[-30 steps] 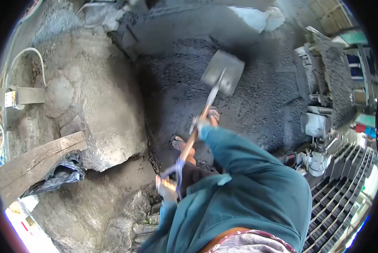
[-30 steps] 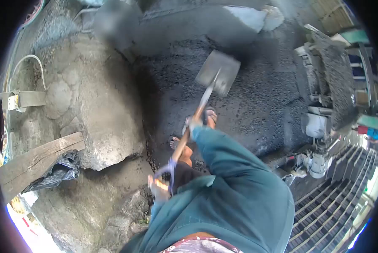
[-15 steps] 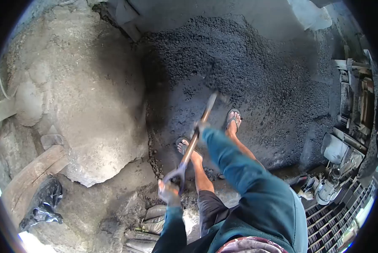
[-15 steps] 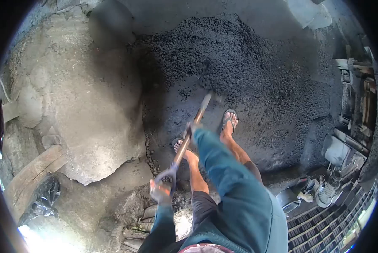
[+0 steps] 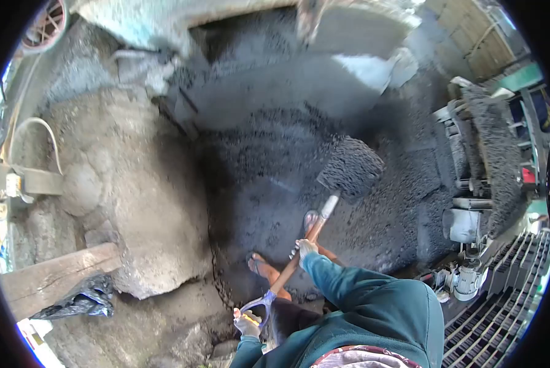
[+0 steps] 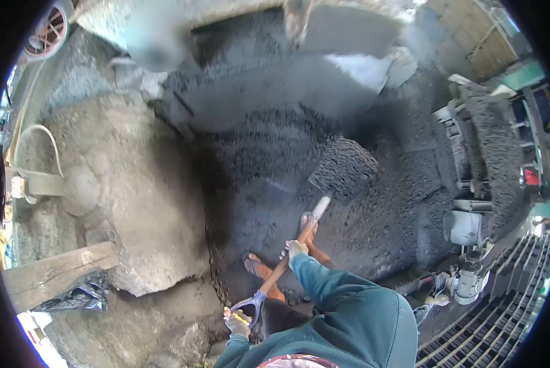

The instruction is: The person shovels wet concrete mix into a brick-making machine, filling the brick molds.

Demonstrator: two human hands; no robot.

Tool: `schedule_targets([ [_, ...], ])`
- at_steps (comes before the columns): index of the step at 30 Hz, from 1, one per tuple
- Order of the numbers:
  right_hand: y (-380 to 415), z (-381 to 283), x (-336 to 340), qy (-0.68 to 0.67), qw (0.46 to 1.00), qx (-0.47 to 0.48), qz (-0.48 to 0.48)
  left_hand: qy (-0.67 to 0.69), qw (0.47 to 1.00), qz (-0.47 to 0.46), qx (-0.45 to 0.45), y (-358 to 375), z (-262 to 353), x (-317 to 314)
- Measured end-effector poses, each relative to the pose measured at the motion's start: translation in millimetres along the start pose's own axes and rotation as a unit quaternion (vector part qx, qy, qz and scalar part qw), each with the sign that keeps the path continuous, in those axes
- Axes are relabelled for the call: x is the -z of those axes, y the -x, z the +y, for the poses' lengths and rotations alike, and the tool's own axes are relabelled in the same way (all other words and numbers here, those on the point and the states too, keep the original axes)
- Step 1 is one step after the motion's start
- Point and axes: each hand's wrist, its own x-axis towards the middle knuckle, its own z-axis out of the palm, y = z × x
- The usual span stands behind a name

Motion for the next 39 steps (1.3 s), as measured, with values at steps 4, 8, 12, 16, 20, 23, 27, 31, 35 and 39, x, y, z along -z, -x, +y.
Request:
schedule_targets([
  [4, 52.5, -104.9, -15.5, -0.001, 0.979, 0.196, -0.05, -0.029, 0.993, -0.11, -0.01, 25.4, 42.8, -96.5],
  [8, 173.0, -277.9, -74.1, -0.145, 0.922, 0.25, -0.258, -0.078, 0.96, -0.228, -0.142, 151.9, 126.3, -279.6],
  [12, 331.6, -451.2, -127.6, -0.222, 0.83, 0.352, -0.371, -0.089, 0.783, -0.432, -0.438, 328.2, 205.4, -426.9],
  [16, 437.3, -583.0, -116.2, -0.338, 0.701, 0.455, -0.433, -0.036, 0.456, -0.515, -0.725, 473.0, 221.8, -531.3],
  [20, 462.5, -625.3, -14.2, -0.338, 0.691, 0.486, -0.415, 0.0, 0.014, -0.469, -0.883, 558.3, 162.5, -545.8],
  [23, 420.0, -583.5, 45.5, -0.23, 0.747, 0.548, -0.297, -0.11, -0.036, -0.585, -0.803, 512.4, 92.0, -514.4],
  [27, 367.8, -492.9, 58.8, -0.099, 0.792, 0.57, -0.195, -0.274, -0.022, -0.614, -0.74, 355.6, 50.8, -466.9],
  [31, 356.4, -435.7, 5.4, -0.044, 0.829, 0.551, -0.084, -0.506, 0.146, -0.668, -0.525, 264.4, 68.7, -439.4],
  [35, 336.2, -441.9, -37.0, 0.11, 0.823, 0.555, -0.05, -0.708, 0.393, -0.404, -0.425, 178.5, 107.5, -430.4],
  [39, 337.4, -436.3, -92.0, 0.237, 0.848, 0.471, -0.049, -0.353, 0.717, -0.562, 0.211, -39.0, 199.9, -384.6],
])
